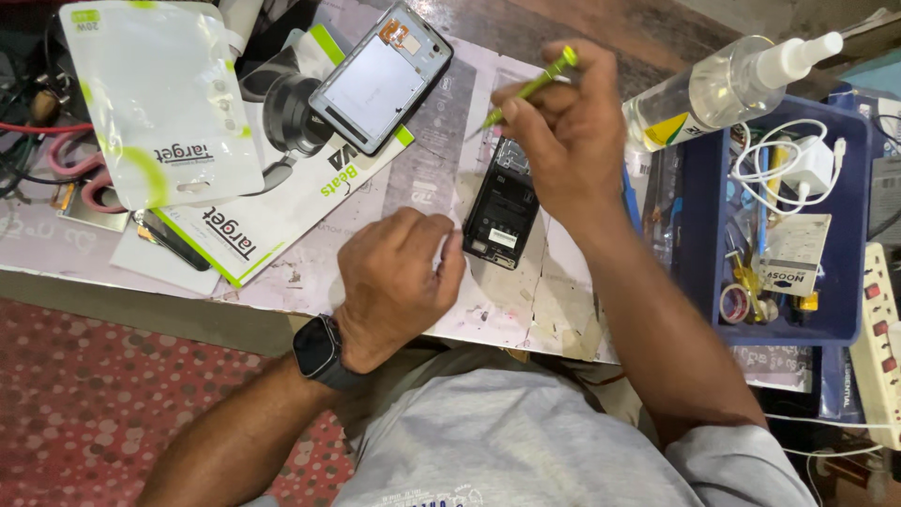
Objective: The person disassembles a smartphone, removes the battery, and uses a screwdriver to adjust internal components. They then reassemble the phone by placing the back cover and securing it.
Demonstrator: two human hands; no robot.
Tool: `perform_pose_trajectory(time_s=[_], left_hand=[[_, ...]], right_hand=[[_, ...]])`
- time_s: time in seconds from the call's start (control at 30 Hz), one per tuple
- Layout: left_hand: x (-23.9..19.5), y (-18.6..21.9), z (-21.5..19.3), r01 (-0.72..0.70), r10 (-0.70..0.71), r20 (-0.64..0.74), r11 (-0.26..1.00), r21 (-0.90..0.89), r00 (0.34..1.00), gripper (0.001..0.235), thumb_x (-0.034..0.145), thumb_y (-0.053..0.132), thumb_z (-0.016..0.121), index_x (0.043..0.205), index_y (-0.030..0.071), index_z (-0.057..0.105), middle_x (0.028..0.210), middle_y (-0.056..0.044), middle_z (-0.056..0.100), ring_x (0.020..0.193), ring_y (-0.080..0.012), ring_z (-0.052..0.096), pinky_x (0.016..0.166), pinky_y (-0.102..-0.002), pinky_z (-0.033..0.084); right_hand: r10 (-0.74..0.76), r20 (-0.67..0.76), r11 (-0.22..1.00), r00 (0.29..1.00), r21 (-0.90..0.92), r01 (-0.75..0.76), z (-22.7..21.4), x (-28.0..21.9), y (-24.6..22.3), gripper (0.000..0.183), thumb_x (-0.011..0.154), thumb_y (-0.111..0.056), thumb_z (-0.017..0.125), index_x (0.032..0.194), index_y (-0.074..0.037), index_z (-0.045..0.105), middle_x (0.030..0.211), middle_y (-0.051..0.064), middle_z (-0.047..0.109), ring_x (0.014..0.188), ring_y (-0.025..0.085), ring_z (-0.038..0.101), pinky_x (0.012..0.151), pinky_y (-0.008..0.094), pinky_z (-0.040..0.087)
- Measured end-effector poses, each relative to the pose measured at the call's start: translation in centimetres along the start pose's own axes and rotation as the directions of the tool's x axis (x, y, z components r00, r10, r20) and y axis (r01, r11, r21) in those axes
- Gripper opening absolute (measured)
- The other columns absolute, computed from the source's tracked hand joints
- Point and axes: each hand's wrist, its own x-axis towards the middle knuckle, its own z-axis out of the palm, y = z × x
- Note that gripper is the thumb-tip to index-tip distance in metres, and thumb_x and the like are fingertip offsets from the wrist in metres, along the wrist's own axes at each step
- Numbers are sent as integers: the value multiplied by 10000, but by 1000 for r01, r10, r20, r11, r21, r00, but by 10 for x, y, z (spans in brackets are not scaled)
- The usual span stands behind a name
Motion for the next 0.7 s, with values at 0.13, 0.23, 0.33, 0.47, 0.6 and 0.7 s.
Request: perform_pose_trajectory(time_s=[0.13,0.23,0.33,0.47,0.6,0.7], left_hand=[[0,1,1,94,-94,-39,996,3,995,134,930,127,764,1008,59,681,866,-90,621,733,-301,626,639,-411,478],[-1,0,1,133,-133,-19,991,-6,991,160,926,147,774,1026,57,688,849,-91,615,732,-299,631,635,-411,477],[0,-1,1,135,-135,5,991,-4,991,186,914,156,779,1044,53,696,850,-90,622,725,-289,635,631,-405,481],[1,0,1,91,-91,7,996,12,996,204,925,160,776,1075,47,695,896,-85,642,753,-284,647,648,-395,494],[1,-1,2,78,-79,25,997,21,997,204,924,153,775,1078,43,700,896,-87,639,752,-283,649,647,-399,493],[0,-2,2,72,-73,40,997,21,997,182,924,143,771,1064,47,705,894,-85,643,737,-280,646,635,-395,490]], right_hand=[[65,-13,990,998,125,-63,-4,-32,-21,422,1106,73,640,1408,-26,362,1127,210,738,1004,190,736,893,272,623],[73,-22,990,997,123,-70,-1,-50,-35,410,1098,86,641,1377,-28,363,1132,214,731,1018,197,740,938,290,631],[13,10,993,1000,113,-14,2,-60,-42,397,1115,95,634,1364,-38,355,1161,213,715,1071,208,738,988,307,633],[-8,51,994,999,113,2,4,-65,-45,388,1124,100,627,1366,-37,356,1170,221,709,1107,223,730,990,313,625],[8,65,986,998,167,-19,5,-68,-45,391,1121,92,623,1373,-36,353,1177,223,704,1115,222,725,1007,320,619],[4,85,987,996,159,-17,6,-70,-45,396,1123,91,618,1376,-37,343,1181,223,702,1130,222,723,1025,321,614]])
